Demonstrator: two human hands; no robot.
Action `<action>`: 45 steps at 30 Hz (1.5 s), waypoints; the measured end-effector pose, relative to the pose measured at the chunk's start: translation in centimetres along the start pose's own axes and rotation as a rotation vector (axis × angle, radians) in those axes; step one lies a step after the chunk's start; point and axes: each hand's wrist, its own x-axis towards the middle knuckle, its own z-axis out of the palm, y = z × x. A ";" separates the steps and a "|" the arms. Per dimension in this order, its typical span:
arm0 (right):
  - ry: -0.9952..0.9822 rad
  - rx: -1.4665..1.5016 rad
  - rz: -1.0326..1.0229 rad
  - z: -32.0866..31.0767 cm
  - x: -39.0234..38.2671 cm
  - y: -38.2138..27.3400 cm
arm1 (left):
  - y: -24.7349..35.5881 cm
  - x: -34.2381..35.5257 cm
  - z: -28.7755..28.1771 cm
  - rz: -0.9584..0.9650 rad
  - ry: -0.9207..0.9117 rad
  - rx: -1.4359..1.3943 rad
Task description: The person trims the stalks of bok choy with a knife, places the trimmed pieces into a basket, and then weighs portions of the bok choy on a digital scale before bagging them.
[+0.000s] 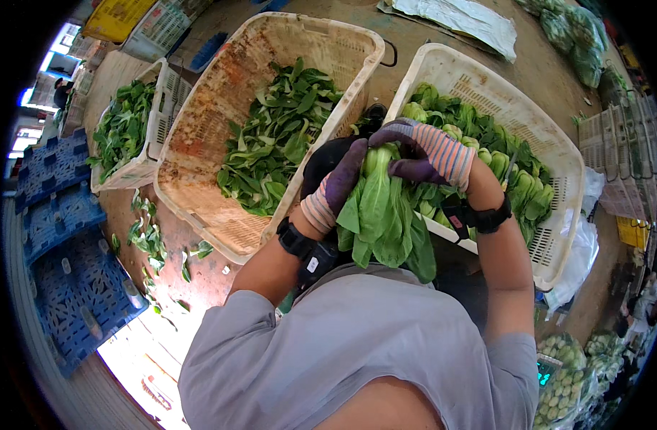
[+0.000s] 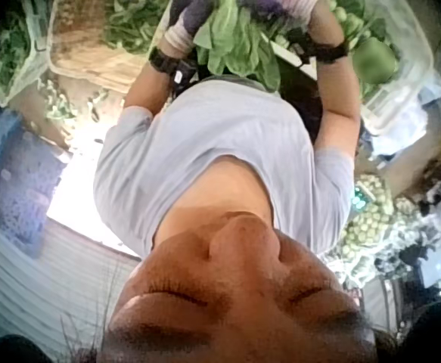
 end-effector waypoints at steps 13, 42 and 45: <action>0.258 -0.363 0.227 -0.5 3.3 10.1 | -2.9 0.2 -3.4 -0.183 0.070 -0.068; 0.099 -0.289 -0.297 0.6 4.1 -1.7 | 0.2 0.3 -4.2 -0.070 -0.282 -0.127; 0.232 0.169 -0.069 2.4 4.1 -0.2 | 0.5 0.1 -3.7 -0.127 -0.344 -0.063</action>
